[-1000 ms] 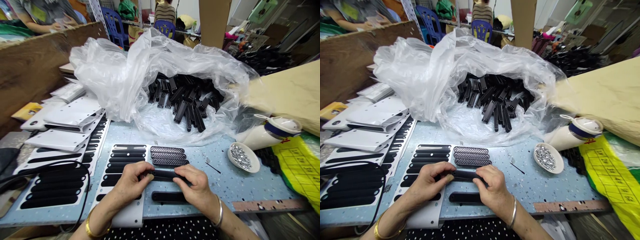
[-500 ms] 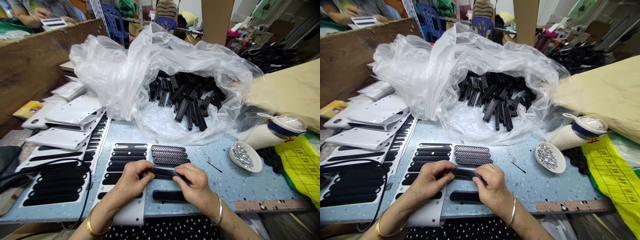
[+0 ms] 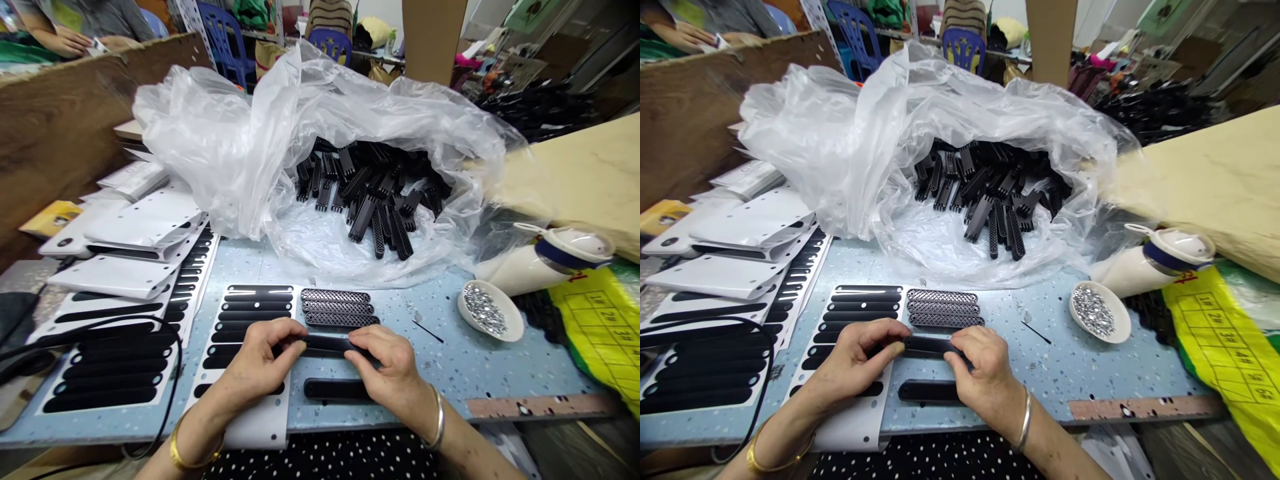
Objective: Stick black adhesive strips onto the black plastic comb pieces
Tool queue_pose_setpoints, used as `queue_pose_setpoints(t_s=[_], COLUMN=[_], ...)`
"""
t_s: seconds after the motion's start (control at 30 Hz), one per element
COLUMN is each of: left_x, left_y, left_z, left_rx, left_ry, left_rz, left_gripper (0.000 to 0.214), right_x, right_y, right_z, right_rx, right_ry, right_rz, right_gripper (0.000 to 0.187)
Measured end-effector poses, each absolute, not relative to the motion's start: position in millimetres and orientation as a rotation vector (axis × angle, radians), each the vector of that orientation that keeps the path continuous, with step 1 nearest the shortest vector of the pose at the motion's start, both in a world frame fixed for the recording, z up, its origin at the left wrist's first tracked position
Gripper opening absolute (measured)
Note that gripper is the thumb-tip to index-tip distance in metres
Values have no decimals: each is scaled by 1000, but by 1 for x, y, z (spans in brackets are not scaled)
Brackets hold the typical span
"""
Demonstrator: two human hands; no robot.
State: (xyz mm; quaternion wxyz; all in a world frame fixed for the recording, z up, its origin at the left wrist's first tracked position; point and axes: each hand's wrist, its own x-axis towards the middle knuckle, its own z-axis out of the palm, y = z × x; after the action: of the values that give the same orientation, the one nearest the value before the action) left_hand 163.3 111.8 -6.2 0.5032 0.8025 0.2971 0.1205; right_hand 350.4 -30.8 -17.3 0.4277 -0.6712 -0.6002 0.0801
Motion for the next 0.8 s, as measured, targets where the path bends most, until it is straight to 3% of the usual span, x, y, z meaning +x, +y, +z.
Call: queue_pose_setpoints(t_s=[0.53,0.8], left_x=[176,172], left_y=[112,109], left_z=[-6,-9], left_rx=[1811,1830], left_ry=[839,819], left_rz=[290,255], left_gripper=[25,18], right_x=[350,351], right_y=[-31,-32], right_z=[-18,-20], right_rx=[-1656,-1666], right_ry=[-1460,-1465], right_rz=[242,257], right_gripper=[8,10])
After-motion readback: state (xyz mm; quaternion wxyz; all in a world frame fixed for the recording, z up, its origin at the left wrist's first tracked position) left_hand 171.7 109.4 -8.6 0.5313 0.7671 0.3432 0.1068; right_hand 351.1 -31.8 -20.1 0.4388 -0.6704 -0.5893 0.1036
